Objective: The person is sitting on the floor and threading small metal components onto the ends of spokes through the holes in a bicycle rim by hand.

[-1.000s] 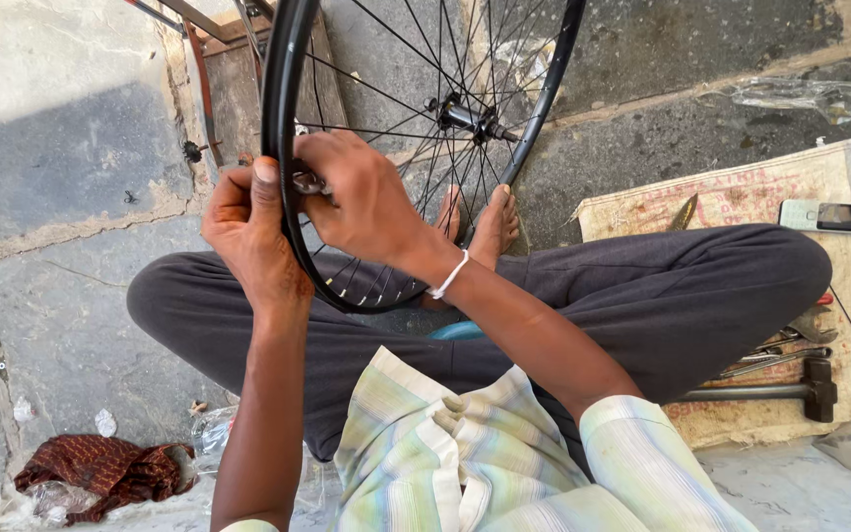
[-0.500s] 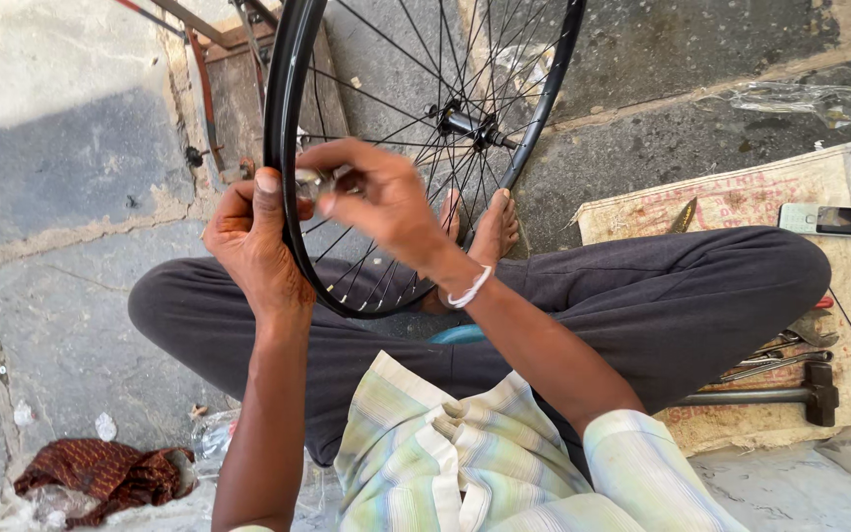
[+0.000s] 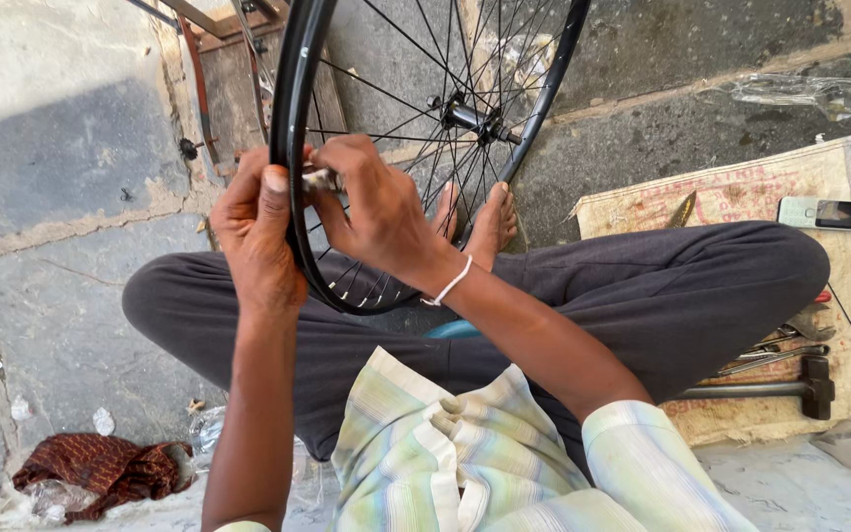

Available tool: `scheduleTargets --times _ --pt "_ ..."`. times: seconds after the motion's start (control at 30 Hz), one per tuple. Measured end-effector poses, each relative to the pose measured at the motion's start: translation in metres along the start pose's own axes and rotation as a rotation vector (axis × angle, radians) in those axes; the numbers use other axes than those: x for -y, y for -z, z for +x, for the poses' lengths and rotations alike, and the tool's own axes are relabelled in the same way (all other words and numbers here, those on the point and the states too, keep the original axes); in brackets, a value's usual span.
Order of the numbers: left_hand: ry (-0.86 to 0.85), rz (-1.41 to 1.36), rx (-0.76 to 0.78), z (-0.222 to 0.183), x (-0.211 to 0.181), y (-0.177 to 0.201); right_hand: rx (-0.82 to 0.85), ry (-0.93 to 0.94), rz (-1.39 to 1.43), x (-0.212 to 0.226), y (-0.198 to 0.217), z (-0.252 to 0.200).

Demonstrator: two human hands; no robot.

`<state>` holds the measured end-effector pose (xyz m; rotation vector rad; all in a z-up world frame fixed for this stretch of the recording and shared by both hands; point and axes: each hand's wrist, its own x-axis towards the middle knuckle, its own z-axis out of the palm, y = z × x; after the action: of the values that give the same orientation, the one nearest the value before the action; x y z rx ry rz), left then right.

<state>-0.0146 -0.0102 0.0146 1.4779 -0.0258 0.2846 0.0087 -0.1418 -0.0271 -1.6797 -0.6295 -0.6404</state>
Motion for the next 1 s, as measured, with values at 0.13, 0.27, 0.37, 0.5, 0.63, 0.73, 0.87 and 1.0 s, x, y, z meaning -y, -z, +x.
scheduleTargets --times 0.13,0.27,0.37,0.5,0.63,0.73,0.87,1.0 --pt "-0.016 -0.049 -0.020 0.010 0.000 -0.002 -0.095 0.143 -0.151 0.003 0.007 0.012" --pt "0.030 -0.024 0.039 -0.001 0.005 0.003 -0.011 0.077 -0.053 0.012 0.007 0.007" --pt "0.038 0.071 -0.196 0.003 0.004 -0.001 -0.010 -0.008 -0.106 0.012 0.008 0.014" --pt "-0.008 -0.006 0.038 0.004 0.002 0.001 -0.086 0.133 -0.155 0.010 0.008 0.014" --pt "0.009 -0.078 -0.070 0.002 0.003 -0.001 -0.003 0.007 -0.092 0.012 0.010 0.011" --pt "0.027 -0.093 -0.035 0.010 0.002 0.000 -0.068 0.112 -0.165 0.012 0.014 0.017" --pt "0.042 -0.086 0.068 0.004 0.005 0.007 0.006 0.077 -0.068 0.012 0.011 0.011" --pt "0.028 0.003 -0.110 0.008 -0.001 -0.004 -0.025 0.064 -0.146 0.010 0.011 0.016"
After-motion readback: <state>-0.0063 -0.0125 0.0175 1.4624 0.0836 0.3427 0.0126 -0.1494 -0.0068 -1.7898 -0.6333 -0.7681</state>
